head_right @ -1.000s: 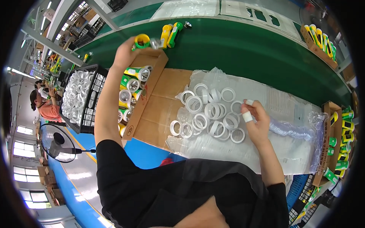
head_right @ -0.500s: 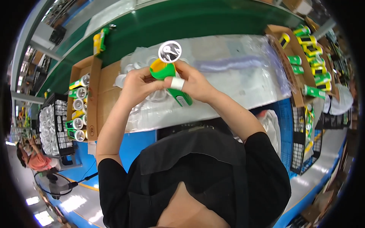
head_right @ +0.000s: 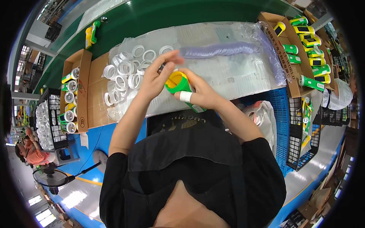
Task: Assembling flashlight components by attaching the lens and bezel to the body at a factory workbench.
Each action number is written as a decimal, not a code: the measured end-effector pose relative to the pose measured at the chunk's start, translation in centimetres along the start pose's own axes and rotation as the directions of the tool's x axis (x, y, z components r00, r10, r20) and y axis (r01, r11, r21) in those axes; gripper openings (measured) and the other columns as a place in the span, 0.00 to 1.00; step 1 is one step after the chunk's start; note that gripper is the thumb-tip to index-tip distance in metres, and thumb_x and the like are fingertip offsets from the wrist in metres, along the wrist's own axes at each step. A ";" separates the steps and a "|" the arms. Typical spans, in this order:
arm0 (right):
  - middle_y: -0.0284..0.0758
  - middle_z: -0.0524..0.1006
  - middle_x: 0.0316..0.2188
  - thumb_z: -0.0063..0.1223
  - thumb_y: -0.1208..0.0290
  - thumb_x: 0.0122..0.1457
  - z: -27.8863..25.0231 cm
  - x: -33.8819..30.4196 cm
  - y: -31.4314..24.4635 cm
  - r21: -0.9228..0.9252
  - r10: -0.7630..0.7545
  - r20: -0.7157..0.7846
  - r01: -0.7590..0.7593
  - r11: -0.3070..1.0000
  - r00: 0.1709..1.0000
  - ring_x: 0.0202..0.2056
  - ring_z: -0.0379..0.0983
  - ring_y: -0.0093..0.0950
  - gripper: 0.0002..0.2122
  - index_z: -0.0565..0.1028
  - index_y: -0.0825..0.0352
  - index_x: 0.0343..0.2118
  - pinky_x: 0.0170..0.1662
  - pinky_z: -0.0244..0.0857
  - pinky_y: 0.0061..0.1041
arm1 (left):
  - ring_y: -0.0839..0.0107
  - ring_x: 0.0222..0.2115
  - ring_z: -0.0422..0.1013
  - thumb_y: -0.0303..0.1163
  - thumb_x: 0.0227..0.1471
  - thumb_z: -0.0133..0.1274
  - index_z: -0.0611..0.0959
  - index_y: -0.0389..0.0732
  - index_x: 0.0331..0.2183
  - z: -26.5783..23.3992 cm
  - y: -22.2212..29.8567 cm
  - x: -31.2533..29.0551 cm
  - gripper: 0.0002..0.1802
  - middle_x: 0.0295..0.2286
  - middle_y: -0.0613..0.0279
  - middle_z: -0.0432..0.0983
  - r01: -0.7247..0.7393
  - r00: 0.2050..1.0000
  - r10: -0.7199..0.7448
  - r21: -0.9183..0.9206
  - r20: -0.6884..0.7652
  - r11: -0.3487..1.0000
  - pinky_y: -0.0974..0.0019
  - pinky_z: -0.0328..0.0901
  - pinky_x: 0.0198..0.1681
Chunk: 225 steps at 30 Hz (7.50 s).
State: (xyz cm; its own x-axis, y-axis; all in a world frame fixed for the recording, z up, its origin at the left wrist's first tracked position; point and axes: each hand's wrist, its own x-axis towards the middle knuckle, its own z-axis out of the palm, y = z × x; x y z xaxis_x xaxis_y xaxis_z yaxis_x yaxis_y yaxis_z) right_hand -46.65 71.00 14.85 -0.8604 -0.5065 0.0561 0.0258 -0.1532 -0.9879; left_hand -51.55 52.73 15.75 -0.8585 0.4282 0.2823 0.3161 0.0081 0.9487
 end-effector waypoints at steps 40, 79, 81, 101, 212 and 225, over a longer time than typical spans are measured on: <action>0.36 0.75 0.33 0.55 0.65 0.60 -0.1 1.8 -0.7 0.206 0.036 -0.185 0.003 0.979 0.982 0.30 0.75 0.25 0.19 0.67 0.68 0.50 0.32 0.71 0.24 | 0.57 0.42 0.64 0.35 0.57 0.49 0.80 0.40 0.48 -0.7 -0.1 0.2 0.18 0.40 0.55 0.71 -0.412 0.903 0.423 0.424 0.073 0.807 0.58 0.60 0.47; 0.32 0.73 0.36 0.60 0.67 0.55 -0.6 7.8 0.9 -0.142 -0.299 -0.167 0.277 0.950 0.939 0.35 0.72 0.22 0.22 0.65 0.68 0.50 0.38 0.68 0.24 | 0.67 0.42 0.72 0.29 0.47 0.64 0.75 0.38 0.33 -3.2 5.0 8.3 0.14 0.46 0.54 0.72 -0.379 0.926 0.348 0.356 0.149 0.854 0.66 0.67 0.45; 0.32 0.72 0.37 0.61 0.67 0.55 -0.5 7.9 0.9 -0.160 -0.287 -0.107 0.268 0.950 0.952 0.36 0.72 0.22 0.23 0.65 0.67 0.50 0.39 0.68 0.24 | 0.67 0.39 0.71 0.32 0.44 0.65 0.75 0.37 0.30 -2.8 3.8 8.9 0.16 0.44 0.57 0.73 -0.436 0.899 0.393 0.320 0.191 0.841 0.65 0.66 0.42; 0.31 0.72 0.36 0.59 0.73 0.56 -0.9 7.5 0.3 0.031 -0.281 -0.203 0.293 0.956 0.938 0.33 0.73 0.19 0.20 0.66 0.66 0.50 0.36 0.71 0.22 | 0.69 0.37 0.70 0.27 0.41 0.66 0.84 0.37 0.31 -3.6 1.2 4.4 0.11 0.41 0.56 0.73 -0.307 0.885 0.358 0.204 -0.299 0.929 0.68 0.66 0.36; 0.40 0.78 0.25 0.61 0.57 0.54 1.1 42.1 4.5 -0.843 -0.247 -0.056 0.087 0.530 0.967 0.28 0.76 0.28 0.17 0.77 0.70 0.32 0.31 0.69 0.24 | 0.55 0.35 0.73 0.26 0.39 0.63 0.81 0.44 0.38 -40.9 3.6 0.4 0.19 0.36 0.57 0.74 -0.134 0.912 0.410 0.942 -0.004 0.308 0.60 0.70 0.37; 0.39 0.76 0.42 0.65 0.65 0.46 1.5 59.1 9.2 -0.214 0.272 -0.298 -0.342 0.915 0.915 0.41 0.76 0.33 0.26 0.72 0.71 0.47 0.42 0.74 0.35 | 0.70 0.48 0.70 0.25 0.49 0.59 0.79 0.35 0.47 -51.3 1.1 -6.7 0.21 0.45 0.60 0.77 0.481 0.877 -0.393 0.522 -0.277 0.705 0.66 0.63 0.53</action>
State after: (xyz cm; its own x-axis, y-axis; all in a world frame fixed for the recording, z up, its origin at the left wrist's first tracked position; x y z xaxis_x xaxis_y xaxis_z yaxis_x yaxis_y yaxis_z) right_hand -96.44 38.37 9.32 -0.9318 -0.2523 -0.2608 0.2090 0.2143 -0.9541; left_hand -66.17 3.56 22.17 -0.9887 0.1223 -0.0863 0.0207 0.6829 0.7303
